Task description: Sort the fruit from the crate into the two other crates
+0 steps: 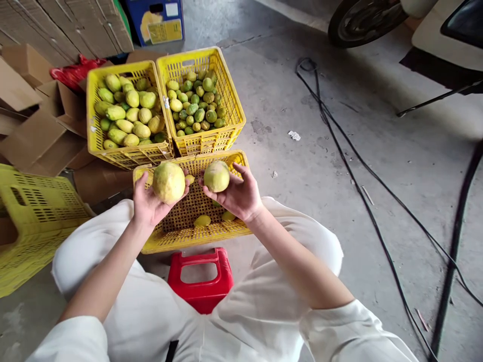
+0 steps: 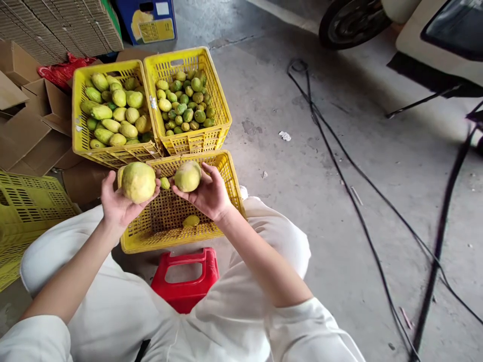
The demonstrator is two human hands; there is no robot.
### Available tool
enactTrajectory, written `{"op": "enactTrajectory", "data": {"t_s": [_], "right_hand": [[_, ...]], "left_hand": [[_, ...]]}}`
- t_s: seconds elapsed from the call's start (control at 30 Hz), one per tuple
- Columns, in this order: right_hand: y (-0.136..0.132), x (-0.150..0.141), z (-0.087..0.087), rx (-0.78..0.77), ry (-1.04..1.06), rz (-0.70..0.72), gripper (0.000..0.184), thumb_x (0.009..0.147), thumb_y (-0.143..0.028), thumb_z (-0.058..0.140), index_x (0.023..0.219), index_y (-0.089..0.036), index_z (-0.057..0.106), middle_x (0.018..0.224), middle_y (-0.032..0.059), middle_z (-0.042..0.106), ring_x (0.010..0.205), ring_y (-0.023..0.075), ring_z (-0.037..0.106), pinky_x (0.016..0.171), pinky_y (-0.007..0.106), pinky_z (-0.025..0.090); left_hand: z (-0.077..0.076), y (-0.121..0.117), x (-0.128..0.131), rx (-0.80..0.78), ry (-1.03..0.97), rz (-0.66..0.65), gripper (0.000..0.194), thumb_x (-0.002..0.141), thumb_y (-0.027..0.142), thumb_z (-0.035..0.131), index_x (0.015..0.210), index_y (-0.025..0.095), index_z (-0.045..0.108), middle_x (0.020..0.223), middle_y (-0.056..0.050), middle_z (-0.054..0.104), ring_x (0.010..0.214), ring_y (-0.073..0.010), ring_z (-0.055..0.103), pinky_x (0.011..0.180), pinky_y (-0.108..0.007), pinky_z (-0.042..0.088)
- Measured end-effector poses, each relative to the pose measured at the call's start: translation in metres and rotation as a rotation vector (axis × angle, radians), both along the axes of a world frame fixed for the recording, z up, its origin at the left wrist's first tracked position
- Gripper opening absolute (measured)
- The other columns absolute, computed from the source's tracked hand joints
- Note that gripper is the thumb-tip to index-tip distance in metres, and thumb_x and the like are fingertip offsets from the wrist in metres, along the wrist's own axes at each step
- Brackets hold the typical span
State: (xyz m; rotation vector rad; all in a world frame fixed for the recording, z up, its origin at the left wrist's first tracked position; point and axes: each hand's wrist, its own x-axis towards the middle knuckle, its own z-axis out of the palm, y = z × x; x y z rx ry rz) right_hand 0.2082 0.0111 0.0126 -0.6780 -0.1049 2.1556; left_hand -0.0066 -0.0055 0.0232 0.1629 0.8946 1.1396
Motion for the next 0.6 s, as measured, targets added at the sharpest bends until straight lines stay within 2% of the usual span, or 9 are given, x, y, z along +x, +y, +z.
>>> {"op": "enactTrajectory", "data": {"t_s": [0.07,0.13,0.2,0.27,0.33,0.4,0.5,0.6], "right_hand": [[0.002,0.003,0.009,0.061,0.020,-0.067,0.027,0.095,-0.036,0.049,0.115,-0.021,0.060,0.104,0.0079,0.078,0.097,0.0252,0.077,0.084,0.045,0.068],[0.004,0.006,0.015,0.109,0.032,-0.100,0.032,0.095,-0.031,0.046,0.123,-0.022,0.059,0.112,0.0076,0.077,0.098,0.0238,0.077,0.085,0.044,0.067],[0.006,0.008,0.015,0.129,0.041,-0.063,0.036,0.096,-0.035,0.049,0.128,-0.022,0.057,0.109,0.0068,0.078,0.088,0.0206,0.077,0.076,0.036,0.068],[0.007,0.009,0.009,0.107,0.046,0.005,0.040,0.096,-0.044,0.055,0.128,-0.020,0.058,0.097,0.0052,0.078,0.075,0.0177,0.075,0.066,0.030,0.067],[0.006,0.007,-0.001,0.044,0.032,0.051,0.038,0.094,-0.044,0.060,0.122,-0.018,0.060,0.087,0.0037,0.076,0.072,0.0172,0.074,0.065,0.027,0.066],[0.004,0.006,-0.008,-0.021,-0.004,0.077,0.028,0.094,-0.037,0.062,0.114,-0.017,0.062,0.085,0.0047,0.076,0.077,0.0188,0.076,0.069,0.028,0.067],[0.002,0.005,-0.008,-0.030,-0.039,0.069,0.028,0.094,-0.039,0.058,0.109,-0.016,0.064,0.094,0.0098,0.078,0.088,0.0226,0.078,0.077,0.032,0.068],[0.002,0.009,0.004,0.070,-0.028,-0.024,0.036,0.093,-0.040,0.048,0.115,-0.017,0.064,0.110,0.0132,0.077,0.106,0.0282,0.076,0.089,0.046,0.066]], "left_hand": [[0.004,0.000,-0.002,0.029,-0.027,0.021,0.044,0.090,0.045,0.056,0.123,0.018,0.066,0.121,-0.017,0.074,0.119,-0.0369,0.070,0.092,-0.051,0.063],[0.007,0.001,-0.005,0.038,-0.038,0.051,0.043,0.090,0.040,0.054,0.127,0.021,0.064,0.123,-0.015,0.074,0.121,-0.0355,0.069,0.092,-0.052,0.063],[0.009,0.003,-0.008,0.026,-0.044,0.062,0.044,0.091,0.042,0.052,0.128,0.021,0.063,0.119,-0.014,0.075,0.112,-0.0313,0.073,0.088,-0.046,0.065],[0.009,0.005,-0.008,0.005,-0.052,0.051,0.046,0.093,0.047,0.052,0.126,0.018,0.063,0.109,-0.014,0.075,0.096,-0.0258,0.076,0.081,-0.038,0.066],[0.008,0.007,-0.007,-0.016,-0.051,0.051,0.047,0.093,0.050,0.053,0.124,0.016,0.063,0.099,-0.012,0.074,0.083,-0.0215,0.074,0.074,-0.031,0.066],[0.006,0.008,-0.005,-0.032,-0.041,0.069,0.045,0.093,0.049,0.055,0.124,0.017,0.063,0.097,-0.010,0.073,0.080,-0.0196,0.073,0.071,-0.029,0.065],[0.005,0.008,-0.006,-0.021,-0.019,0.102,0.045,0.094,0.051,0.054,0.125,0.020,0.065,0.106,-0.011,0.074,0.093,-0.0219,0.074,0.076,-0.028,0.065],[0.010,0.007,-0.013,0.016,-0.022,0.083,0.052,0.093,0.053,0.051,0.130,0.020,0.063,0.124,-0.015,0.071,0.119,-0.0304,0.070,0.084,-0.037,0.066]]}}
